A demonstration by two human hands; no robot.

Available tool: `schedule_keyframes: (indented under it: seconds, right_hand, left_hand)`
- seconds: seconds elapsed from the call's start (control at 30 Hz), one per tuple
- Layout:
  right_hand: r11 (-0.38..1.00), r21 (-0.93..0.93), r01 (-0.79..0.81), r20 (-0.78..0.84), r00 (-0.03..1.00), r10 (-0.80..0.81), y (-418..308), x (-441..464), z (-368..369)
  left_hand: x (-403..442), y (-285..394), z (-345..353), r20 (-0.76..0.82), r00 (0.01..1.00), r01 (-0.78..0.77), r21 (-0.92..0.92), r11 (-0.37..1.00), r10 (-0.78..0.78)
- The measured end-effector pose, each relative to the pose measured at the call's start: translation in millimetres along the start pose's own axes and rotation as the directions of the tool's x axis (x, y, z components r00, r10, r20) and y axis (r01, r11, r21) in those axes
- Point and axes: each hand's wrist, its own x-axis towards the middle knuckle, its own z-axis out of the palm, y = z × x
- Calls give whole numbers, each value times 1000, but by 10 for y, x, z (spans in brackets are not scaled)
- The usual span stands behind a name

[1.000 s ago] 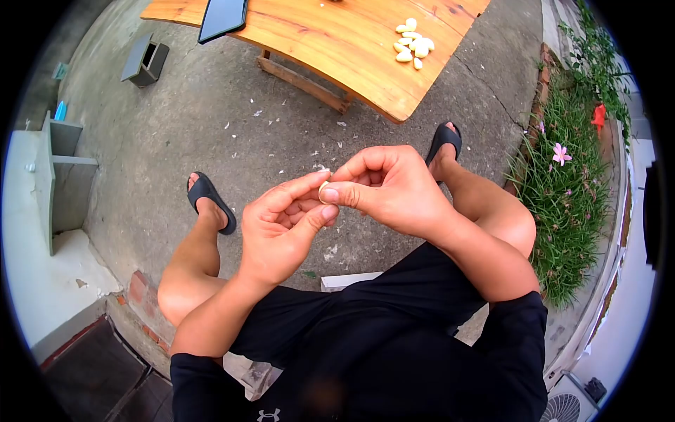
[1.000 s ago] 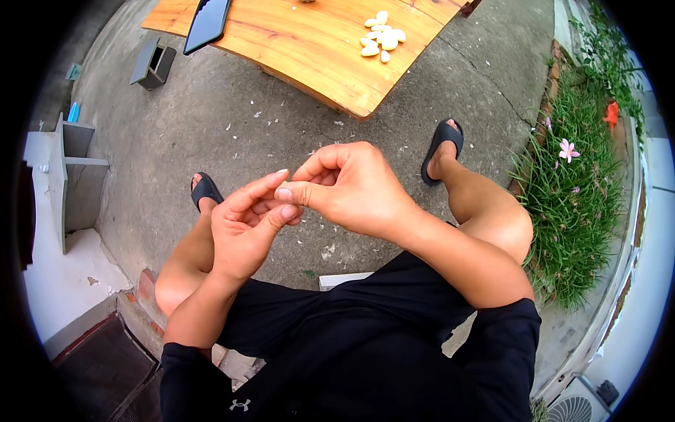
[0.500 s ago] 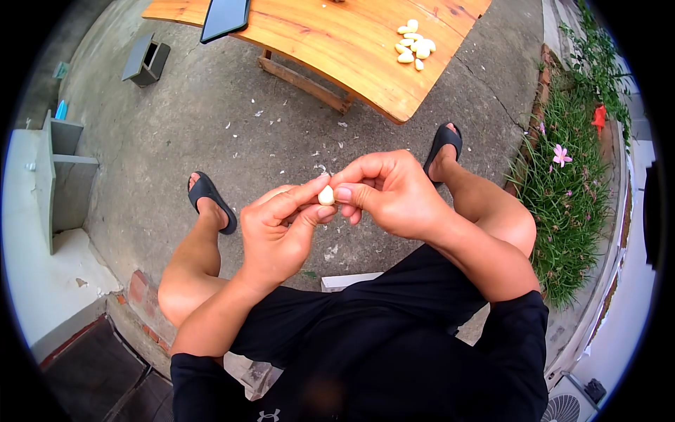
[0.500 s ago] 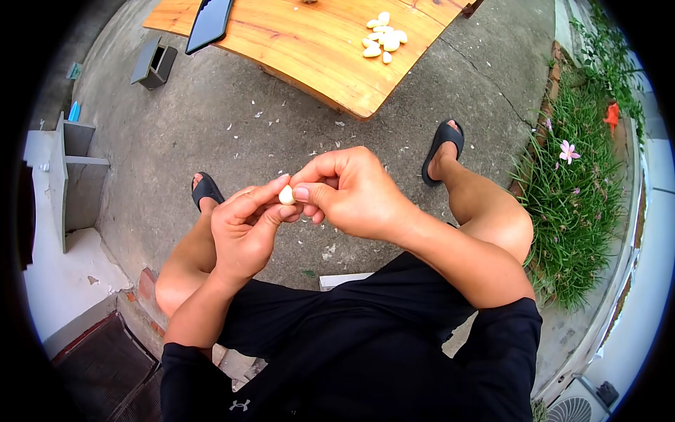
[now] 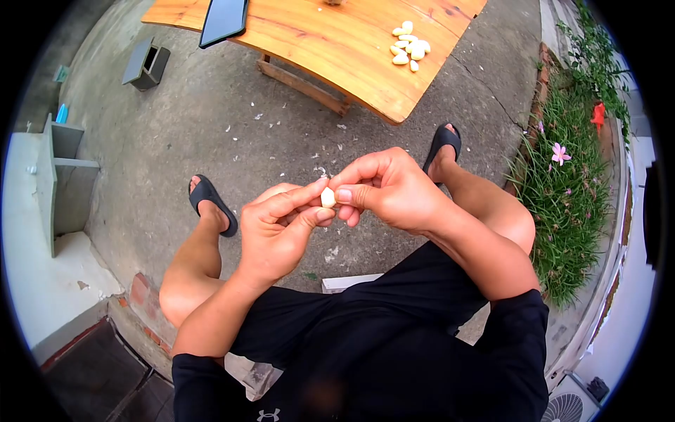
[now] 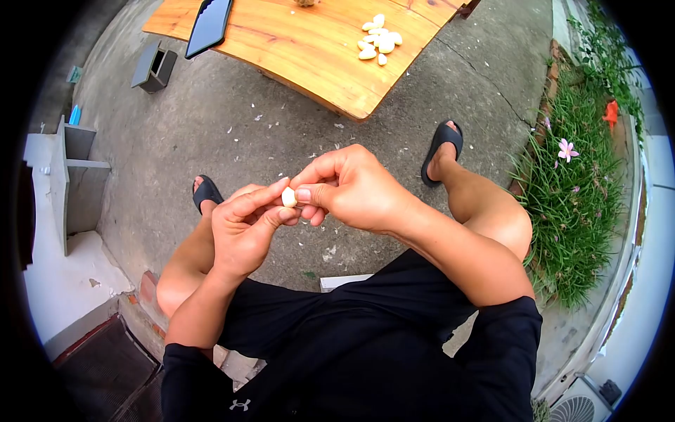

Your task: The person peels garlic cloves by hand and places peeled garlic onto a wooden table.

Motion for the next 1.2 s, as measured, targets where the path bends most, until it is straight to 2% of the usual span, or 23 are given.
schedule_keyframes:
  seconds: [0.13,0.2,0.3,0.33,0.43,0.6,0.8,0.9,1.0,1.1,1.13,1.2]
  right_hand:
    - [994,113,-9,41,999,4,-15,-3,5]
    - [982,188,-17,74,997,3,-19,-2,1]
    - [997,47,-62,9,998,62,-39,11,57]
    - [997,58,-55,12,998,55,-22,13,55]
    - [994,104,-26,18,1000,24,45,19,42]
    - [984,163,67,37,997,-74,94,21,54]
    - [991,50,124,45,991,-126,-1,-2,94]
    - [983,134,129,42,990,-136,-35,-16,106]
    - [997,71,39,-39,999,-36,-46,-2,141]
    - [999,-29,42,-90,995,-45,-28,-15,134]
    - [974,-184,135,-123,980,-159,-29,-35,150]
    - [829,-483,282,-134,912,-389,-34,-94,190]
  left_hand:
    - [21,33,-15,-8,1000,7,-54,998,-8]
    - [29,85,1,-28,999,-23,48,999,25]
    - [33,101,-10,-2,991,-128,246,961,133]
    - [31,98,-15,22,984,-173,315,933,175]
    - [11,83,-37,21,982,-188,303,934,190]
    - [-5,79,-16,-32,992,-116,159,981,122]
    - [-15,51,-7,-59,998,9,-96,995,-15]
    - [-6,4,-37,-44,998,43,-163,986,-51]
    - [-8,-17,-20,-43,998,41,-159,986,-49]
    - [-22,-47,17,-67,997,34,-147,989,-44]
    - [-23,-55,21,-79,996,33,-144,989,-44]
    - [-14,-39,39,-82,995,38,-162,986,-52]
